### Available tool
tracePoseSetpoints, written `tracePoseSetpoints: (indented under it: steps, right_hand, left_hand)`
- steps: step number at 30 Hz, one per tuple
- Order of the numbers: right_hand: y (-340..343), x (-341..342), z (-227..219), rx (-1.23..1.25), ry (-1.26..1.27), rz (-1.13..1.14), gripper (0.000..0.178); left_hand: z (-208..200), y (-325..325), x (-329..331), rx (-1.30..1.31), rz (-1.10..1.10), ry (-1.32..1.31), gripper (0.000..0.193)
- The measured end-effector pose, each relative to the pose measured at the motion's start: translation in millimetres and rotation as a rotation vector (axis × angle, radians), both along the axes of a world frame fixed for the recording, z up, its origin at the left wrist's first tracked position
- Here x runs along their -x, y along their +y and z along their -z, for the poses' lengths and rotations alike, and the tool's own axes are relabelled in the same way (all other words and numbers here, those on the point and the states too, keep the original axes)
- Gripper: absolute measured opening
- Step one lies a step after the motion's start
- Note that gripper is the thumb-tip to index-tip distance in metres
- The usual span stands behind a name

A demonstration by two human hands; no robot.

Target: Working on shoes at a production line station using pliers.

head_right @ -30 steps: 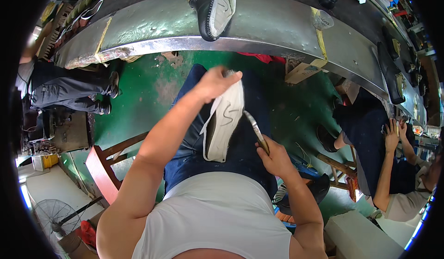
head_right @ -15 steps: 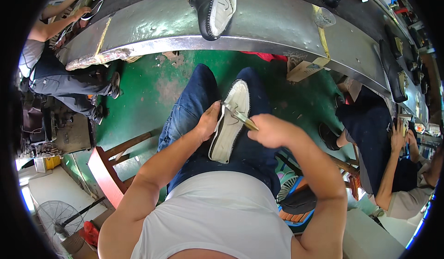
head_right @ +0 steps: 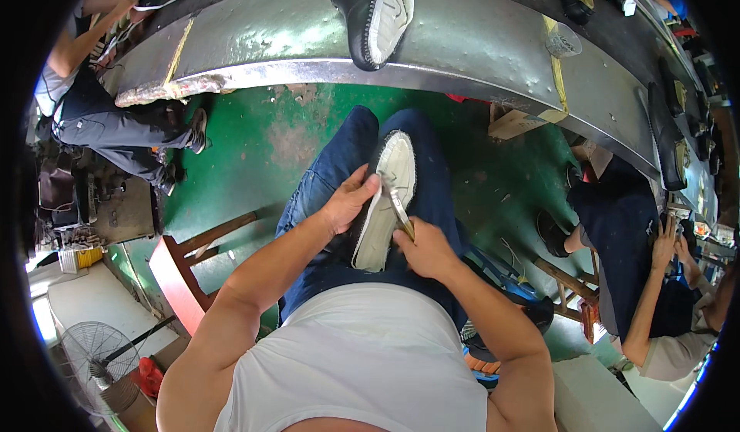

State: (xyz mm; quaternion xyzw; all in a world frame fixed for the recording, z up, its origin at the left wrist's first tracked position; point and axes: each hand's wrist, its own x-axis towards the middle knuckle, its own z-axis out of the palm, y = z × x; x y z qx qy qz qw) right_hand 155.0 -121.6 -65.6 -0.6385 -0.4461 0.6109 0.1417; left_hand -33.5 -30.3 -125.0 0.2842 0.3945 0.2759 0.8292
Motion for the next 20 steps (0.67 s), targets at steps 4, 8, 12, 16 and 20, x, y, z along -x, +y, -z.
tracePoseSetpoints:
  steps: [4,8,12,16,20]
  right_hand:
    - [-11,-4,31,0.215,0.291,0.165,0.022]
    - [-12,-32,28,0.341,0.571,0.283,0.024]
    - [-3,-61,2,0.335,0.528,0.172,0.028]
    - [21,-59,-31,-0.017,0.182,0.119,0.038]
    - [64,-56,-33,-0.278,-0.468,-0.497,0.045]
  left_hand:
    - [-7,1,-7,0.039,-0.008,0.065,0.075]
    - [-15,11,-20,0.109,0.062,0.111,0.072]
    - [-14,12,-30,0.052,0.022,0.31,0.077]
    - [-25,12,-37,0.009,0.151,0.408,0.079]
    - [-26,10,-45,-0.145,0.253,0.661,0.079]
